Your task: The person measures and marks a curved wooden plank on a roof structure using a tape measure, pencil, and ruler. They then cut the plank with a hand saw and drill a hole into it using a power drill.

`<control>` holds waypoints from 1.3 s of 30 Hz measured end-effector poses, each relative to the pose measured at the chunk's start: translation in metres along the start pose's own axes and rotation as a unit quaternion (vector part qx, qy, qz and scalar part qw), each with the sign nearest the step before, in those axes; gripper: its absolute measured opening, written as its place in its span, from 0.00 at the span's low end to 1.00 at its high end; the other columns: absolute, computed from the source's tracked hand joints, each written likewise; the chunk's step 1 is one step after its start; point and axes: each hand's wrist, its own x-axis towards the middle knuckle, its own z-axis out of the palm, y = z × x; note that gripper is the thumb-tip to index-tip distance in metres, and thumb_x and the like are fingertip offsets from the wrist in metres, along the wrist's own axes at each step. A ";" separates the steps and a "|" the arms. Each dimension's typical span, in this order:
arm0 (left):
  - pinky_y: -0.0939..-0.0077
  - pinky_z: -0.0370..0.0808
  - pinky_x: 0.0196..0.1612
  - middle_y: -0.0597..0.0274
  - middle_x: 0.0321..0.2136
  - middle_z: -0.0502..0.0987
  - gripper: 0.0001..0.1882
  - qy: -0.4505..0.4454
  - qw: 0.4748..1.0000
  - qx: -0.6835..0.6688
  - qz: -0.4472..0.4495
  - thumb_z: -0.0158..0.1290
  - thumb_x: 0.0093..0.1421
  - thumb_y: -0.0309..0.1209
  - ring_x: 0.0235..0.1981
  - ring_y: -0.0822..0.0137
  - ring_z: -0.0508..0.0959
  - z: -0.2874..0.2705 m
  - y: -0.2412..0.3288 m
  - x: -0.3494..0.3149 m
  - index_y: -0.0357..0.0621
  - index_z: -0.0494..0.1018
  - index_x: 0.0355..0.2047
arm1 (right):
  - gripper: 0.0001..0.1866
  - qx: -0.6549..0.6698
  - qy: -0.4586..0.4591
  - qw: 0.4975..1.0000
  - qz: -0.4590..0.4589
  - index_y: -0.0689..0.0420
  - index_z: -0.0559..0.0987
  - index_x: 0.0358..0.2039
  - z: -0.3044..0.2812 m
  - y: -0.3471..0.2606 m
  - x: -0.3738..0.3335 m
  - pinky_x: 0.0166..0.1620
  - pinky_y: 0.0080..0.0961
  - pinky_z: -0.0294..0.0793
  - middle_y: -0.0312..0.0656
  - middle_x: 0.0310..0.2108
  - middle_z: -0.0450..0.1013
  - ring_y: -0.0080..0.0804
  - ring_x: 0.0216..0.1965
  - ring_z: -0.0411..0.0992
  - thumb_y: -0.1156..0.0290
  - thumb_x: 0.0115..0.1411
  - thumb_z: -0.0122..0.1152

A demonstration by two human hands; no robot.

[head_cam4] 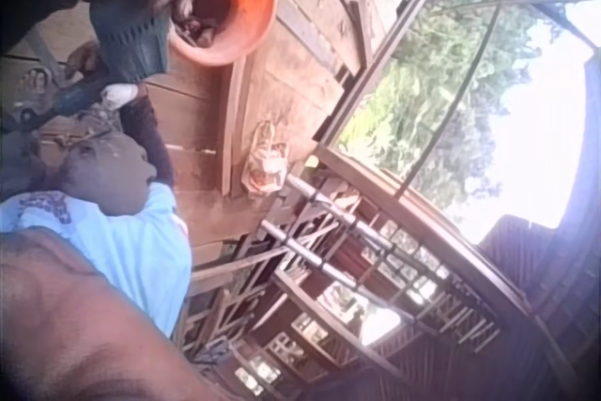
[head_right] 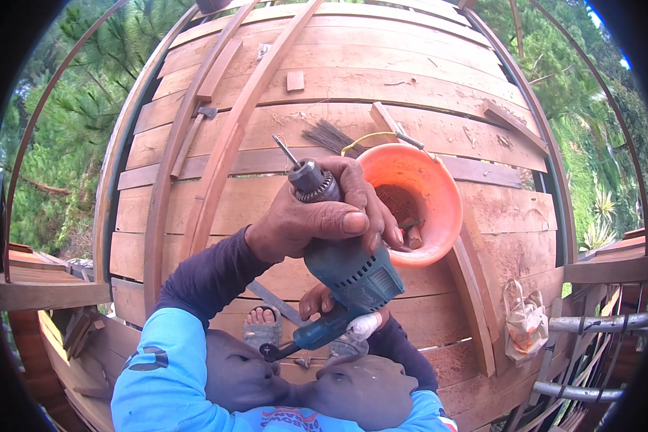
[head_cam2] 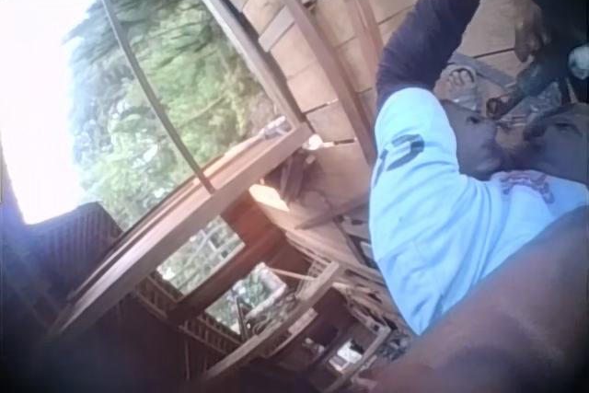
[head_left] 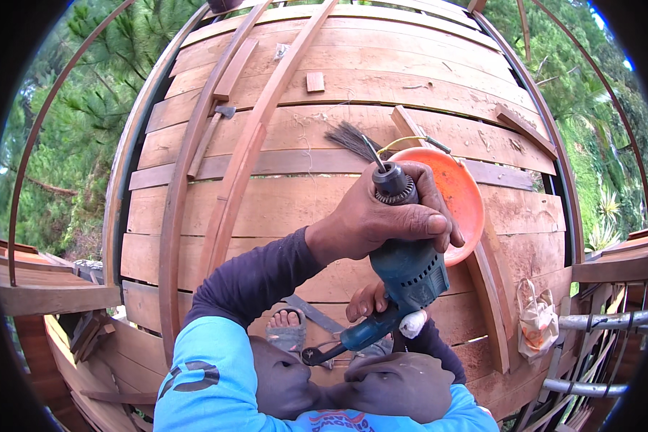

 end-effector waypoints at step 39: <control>0.61 0.83 0.43 0.52 0.25 0.82 0.08 0.043 0.997 -0.046 0.053 0.62 0.61 0.26 0.32 0.59 0.85 -0.029 -0.026 -0.003 0.39 0.72 0.30 | 0.28 0.203 0.127 0.970 0.051 0.56 0.71 0.35 -0.004 0.007 -0.007 0.41 0.30 0.71 0.36 0.31 0.67 0.31 0.35 0.69 0.47 0.46 0.70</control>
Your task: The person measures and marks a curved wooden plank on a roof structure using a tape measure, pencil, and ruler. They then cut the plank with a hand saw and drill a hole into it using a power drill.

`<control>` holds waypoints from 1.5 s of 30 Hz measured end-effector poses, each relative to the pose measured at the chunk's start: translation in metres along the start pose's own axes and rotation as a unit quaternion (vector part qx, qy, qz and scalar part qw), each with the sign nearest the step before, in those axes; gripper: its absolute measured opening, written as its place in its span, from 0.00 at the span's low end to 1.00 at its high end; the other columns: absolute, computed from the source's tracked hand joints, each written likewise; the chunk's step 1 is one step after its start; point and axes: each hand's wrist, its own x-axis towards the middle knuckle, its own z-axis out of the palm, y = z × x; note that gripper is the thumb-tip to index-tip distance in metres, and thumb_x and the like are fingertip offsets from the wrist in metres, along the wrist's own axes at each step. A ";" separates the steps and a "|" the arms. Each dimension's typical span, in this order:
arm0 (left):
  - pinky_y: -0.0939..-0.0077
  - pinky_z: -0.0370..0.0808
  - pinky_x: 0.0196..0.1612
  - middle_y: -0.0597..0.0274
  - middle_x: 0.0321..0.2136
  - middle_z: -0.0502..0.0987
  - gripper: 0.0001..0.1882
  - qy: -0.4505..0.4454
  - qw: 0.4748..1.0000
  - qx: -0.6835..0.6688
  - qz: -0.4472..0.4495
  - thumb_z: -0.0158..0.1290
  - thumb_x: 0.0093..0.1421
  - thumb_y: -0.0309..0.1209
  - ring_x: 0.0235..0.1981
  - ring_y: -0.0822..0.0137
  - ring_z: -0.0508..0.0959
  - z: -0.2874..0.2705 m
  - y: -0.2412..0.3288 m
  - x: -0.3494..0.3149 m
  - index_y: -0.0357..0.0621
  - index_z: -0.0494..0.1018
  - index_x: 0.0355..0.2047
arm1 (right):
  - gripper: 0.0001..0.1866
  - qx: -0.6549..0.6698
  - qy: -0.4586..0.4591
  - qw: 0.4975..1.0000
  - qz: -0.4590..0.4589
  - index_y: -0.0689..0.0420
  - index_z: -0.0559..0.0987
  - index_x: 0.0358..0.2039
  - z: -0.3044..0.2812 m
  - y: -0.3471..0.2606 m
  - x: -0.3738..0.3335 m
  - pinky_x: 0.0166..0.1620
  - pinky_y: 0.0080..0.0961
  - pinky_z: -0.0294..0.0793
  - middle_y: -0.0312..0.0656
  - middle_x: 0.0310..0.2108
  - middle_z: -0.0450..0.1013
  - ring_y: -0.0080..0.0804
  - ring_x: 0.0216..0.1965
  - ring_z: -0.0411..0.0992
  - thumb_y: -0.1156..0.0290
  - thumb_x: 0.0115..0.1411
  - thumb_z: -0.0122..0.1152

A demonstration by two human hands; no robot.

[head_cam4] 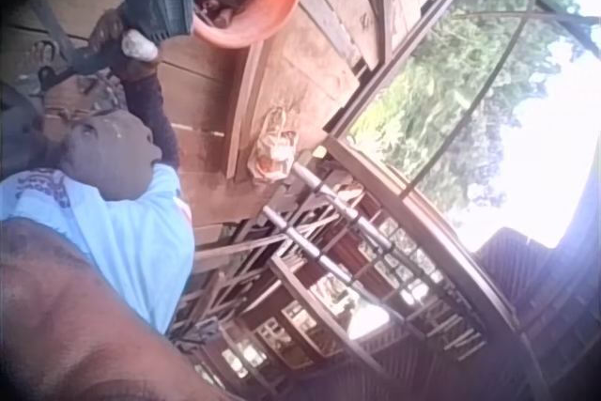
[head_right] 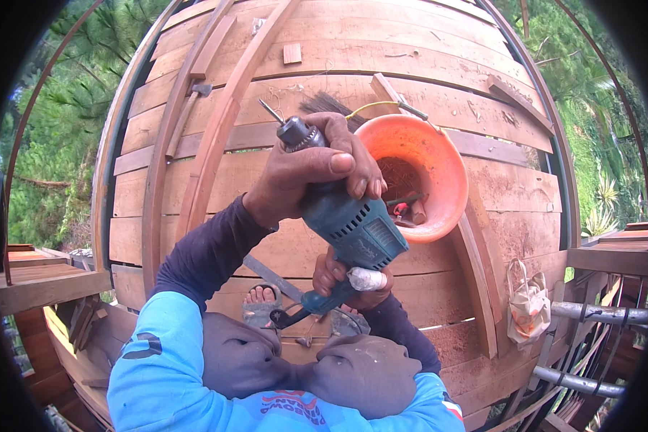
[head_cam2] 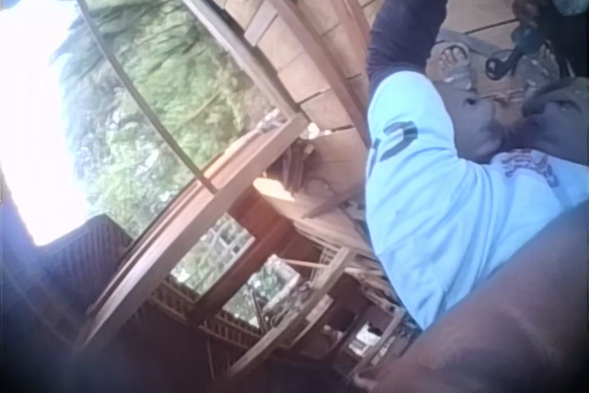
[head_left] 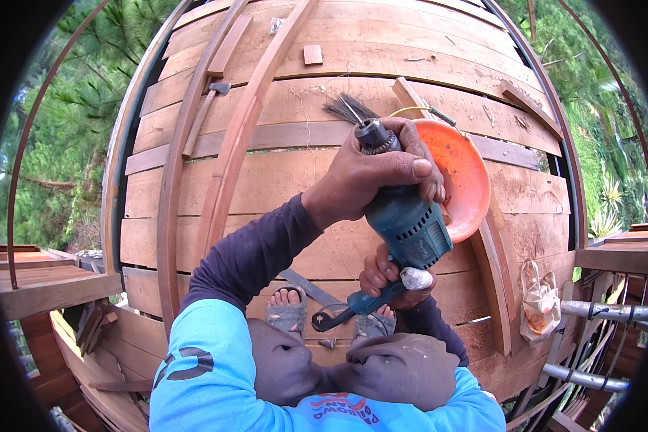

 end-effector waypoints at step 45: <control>0.51 0.81 0.49 0.42 0.33 0.82 0.43 0.068 0.991 0.102 0.046 0.32 0.69 0.69 0.39 0.49 0.84 0.006 0.005 -0.035 0.36 0.72 0.48 | 0.24 -0.009 -0.048 0.998 0.047 0.56 0.76 0.34 -0.021 0.006 -0.006 0.38 0.34 0.73 0.36 0.31 0.71 0.36 0.36 0.73 0.48 0.53 0.72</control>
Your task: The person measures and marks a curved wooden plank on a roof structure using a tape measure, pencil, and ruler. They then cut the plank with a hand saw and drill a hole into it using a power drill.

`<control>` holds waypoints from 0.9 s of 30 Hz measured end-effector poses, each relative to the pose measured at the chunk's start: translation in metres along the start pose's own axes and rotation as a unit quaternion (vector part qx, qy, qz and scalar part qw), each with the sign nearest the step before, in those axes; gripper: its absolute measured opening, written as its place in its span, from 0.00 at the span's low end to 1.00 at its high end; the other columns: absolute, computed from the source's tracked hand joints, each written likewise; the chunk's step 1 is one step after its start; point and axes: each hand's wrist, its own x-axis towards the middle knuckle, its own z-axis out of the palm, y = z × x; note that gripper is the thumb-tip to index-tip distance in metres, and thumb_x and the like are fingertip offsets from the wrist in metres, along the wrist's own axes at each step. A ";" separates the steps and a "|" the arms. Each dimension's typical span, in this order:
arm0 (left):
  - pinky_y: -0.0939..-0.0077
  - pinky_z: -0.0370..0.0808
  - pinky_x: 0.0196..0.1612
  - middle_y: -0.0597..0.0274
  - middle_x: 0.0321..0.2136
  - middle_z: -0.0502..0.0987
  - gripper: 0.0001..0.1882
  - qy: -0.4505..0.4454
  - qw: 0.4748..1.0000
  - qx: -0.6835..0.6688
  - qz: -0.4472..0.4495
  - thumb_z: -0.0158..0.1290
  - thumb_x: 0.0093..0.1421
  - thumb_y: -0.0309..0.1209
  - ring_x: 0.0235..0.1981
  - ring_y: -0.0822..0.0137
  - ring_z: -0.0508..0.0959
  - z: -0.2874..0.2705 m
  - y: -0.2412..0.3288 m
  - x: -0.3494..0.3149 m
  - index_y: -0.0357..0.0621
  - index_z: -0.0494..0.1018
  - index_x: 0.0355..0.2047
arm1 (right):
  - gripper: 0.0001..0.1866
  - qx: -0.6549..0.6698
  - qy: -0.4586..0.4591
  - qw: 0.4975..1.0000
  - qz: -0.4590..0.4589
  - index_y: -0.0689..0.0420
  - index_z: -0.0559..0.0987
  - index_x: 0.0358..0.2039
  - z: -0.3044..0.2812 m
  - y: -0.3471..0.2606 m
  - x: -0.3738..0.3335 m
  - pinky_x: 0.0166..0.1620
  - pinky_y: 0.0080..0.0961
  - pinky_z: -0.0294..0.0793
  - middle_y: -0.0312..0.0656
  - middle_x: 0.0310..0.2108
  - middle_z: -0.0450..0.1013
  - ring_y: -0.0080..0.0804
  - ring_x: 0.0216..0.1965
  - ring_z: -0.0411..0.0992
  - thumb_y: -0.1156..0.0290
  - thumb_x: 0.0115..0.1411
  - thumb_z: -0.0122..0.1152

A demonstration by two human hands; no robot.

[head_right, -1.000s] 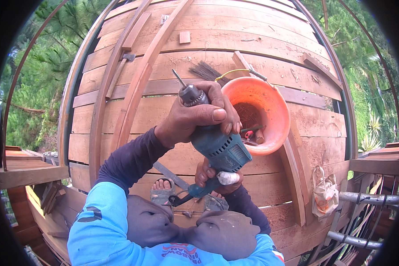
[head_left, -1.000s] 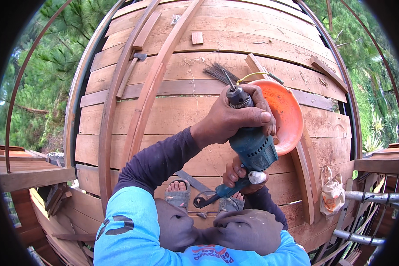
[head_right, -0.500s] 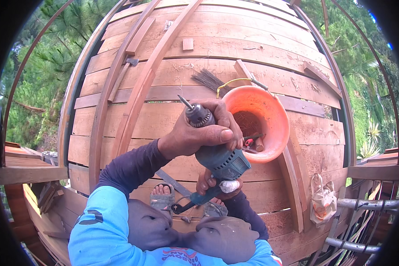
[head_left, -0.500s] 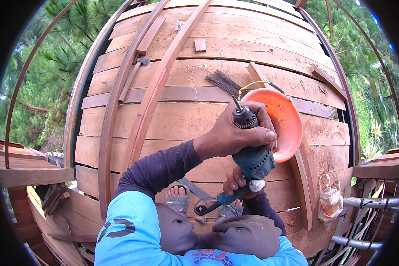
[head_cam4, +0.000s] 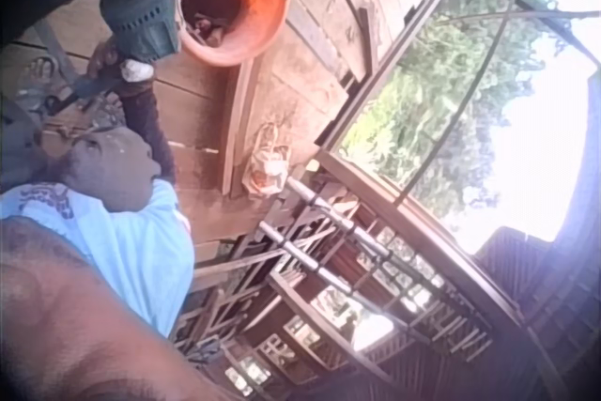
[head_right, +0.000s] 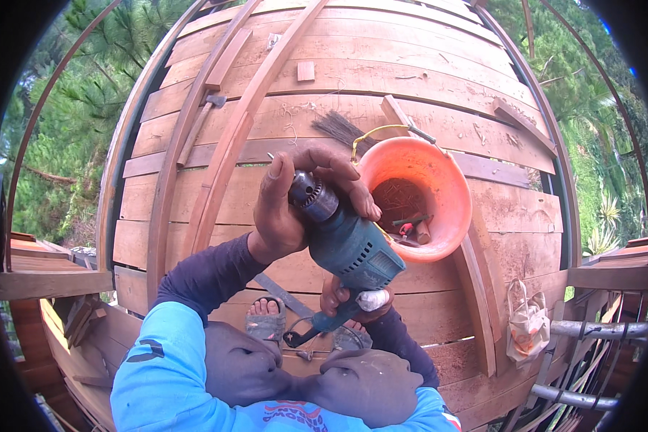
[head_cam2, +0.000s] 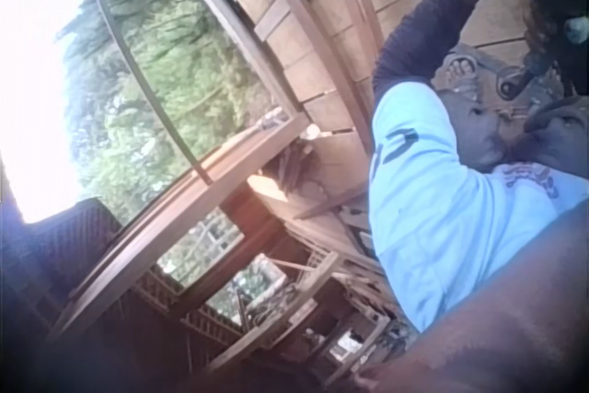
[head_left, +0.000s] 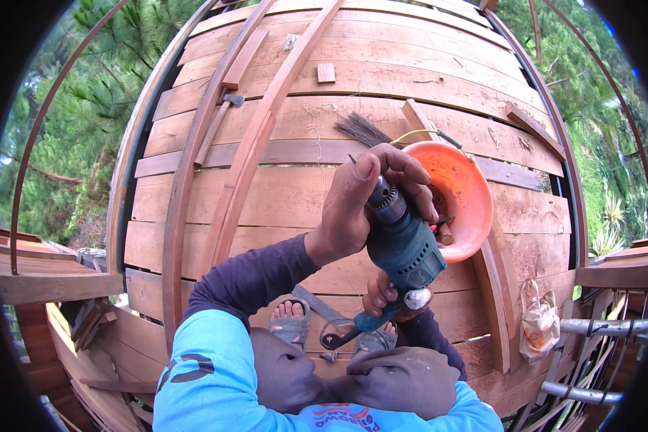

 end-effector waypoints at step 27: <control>0.69 0.83 0.36 0.61 0.25 0.77 0.08 0.011 0.999 -0.003 0.047 0.59 0.66 0.21 0.27 0.69 0.83 0.021 0.006 0.005 0.36 0.70 0.41 | 0.25 -0.015 0.003 1.000 -0.006 0.55 0.73 0.33 0.005 -0.002 -0.003 0.38 0.32 0.71 0.36 0.30 0.70 0.34 0.33 0.71 0.47 0.50 0.73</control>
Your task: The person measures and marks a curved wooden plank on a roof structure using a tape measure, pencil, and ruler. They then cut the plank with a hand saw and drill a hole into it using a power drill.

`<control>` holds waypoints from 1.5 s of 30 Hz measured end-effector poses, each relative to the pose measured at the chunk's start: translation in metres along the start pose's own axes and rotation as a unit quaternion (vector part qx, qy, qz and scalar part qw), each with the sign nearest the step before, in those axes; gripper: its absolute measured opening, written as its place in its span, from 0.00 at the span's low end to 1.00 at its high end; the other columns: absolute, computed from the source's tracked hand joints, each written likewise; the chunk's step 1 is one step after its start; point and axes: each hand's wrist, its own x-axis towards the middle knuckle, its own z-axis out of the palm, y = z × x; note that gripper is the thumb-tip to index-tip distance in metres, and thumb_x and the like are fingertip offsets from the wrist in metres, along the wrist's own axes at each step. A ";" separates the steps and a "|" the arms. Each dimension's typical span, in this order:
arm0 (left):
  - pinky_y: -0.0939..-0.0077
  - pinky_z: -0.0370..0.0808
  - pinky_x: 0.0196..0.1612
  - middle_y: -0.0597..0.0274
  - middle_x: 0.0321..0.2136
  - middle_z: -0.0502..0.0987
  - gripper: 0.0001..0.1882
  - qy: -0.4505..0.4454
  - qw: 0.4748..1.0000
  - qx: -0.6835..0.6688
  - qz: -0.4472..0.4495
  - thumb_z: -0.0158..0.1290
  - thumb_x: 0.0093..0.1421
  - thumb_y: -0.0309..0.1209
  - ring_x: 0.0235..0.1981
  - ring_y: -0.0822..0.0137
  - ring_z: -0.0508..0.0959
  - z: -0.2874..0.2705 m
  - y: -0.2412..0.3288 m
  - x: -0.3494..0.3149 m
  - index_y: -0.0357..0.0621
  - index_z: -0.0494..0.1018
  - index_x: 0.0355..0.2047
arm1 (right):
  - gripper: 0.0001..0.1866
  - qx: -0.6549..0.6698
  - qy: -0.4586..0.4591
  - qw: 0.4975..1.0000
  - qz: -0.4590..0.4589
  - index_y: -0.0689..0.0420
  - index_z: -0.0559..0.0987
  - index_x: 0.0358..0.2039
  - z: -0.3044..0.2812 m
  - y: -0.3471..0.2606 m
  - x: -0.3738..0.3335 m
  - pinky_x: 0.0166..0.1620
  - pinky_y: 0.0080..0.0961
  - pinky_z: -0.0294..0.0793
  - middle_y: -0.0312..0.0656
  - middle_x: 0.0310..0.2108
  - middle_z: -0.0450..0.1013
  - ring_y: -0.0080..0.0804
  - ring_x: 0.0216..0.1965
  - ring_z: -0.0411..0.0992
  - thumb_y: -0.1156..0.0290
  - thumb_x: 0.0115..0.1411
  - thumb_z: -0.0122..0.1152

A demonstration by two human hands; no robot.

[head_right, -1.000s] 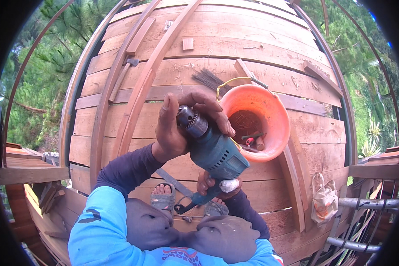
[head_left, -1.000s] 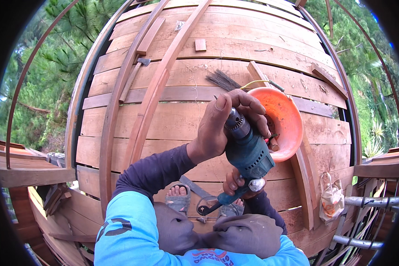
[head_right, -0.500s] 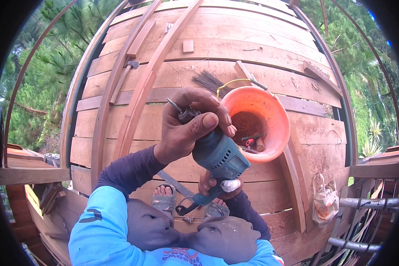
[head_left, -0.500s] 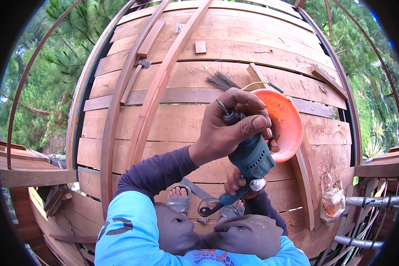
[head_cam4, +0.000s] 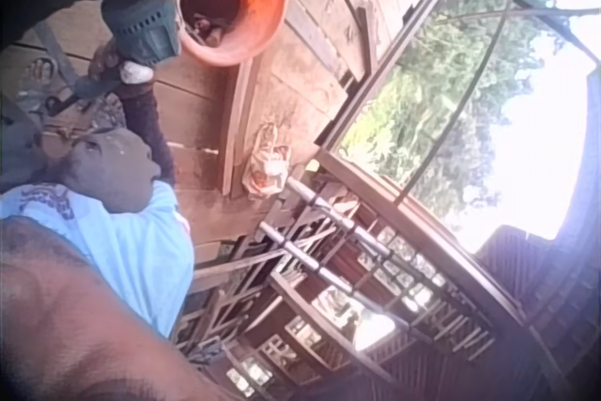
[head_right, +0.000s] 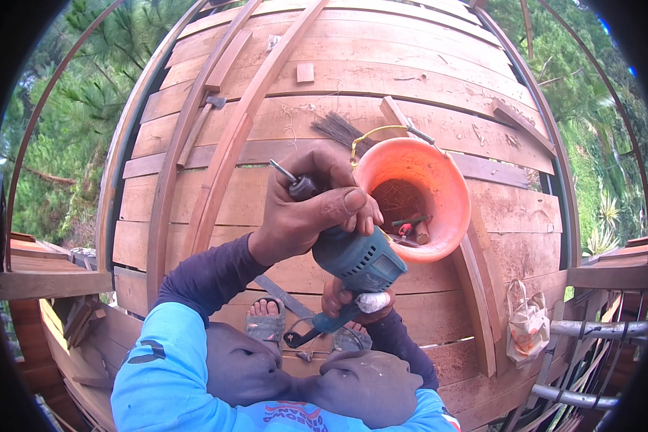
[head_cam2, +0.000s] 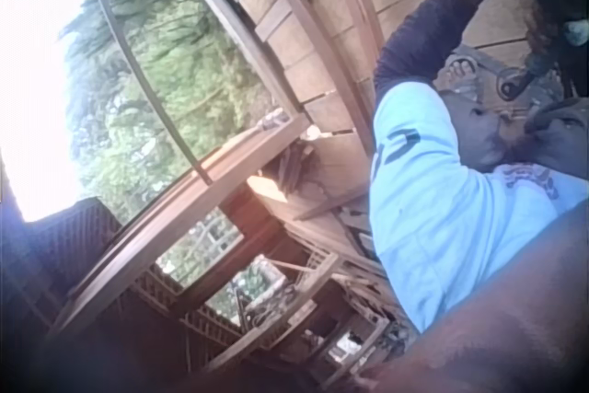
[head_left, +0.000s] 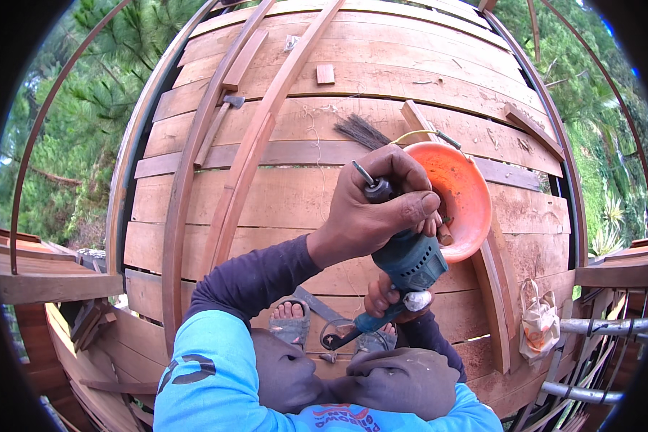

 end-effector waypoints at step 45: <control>0.66 0.85 0.33 0.57 0.24 0.78 0.06 -0.013 1.000 -0.026 0.008 0.55 0.64 0.16 0.25 0.67 0.83 0.001 -0.003 0.012 0.34 0.71 0.39 | 0.31 -0.062 0.004 0.998 -0.027 0.50 0.72 0.30 -0.008 0.006 0.007 0.41 0.29 0.62 0.33 0.27 0.67 0.31 0.33 0.68 0.38 0.44 0.74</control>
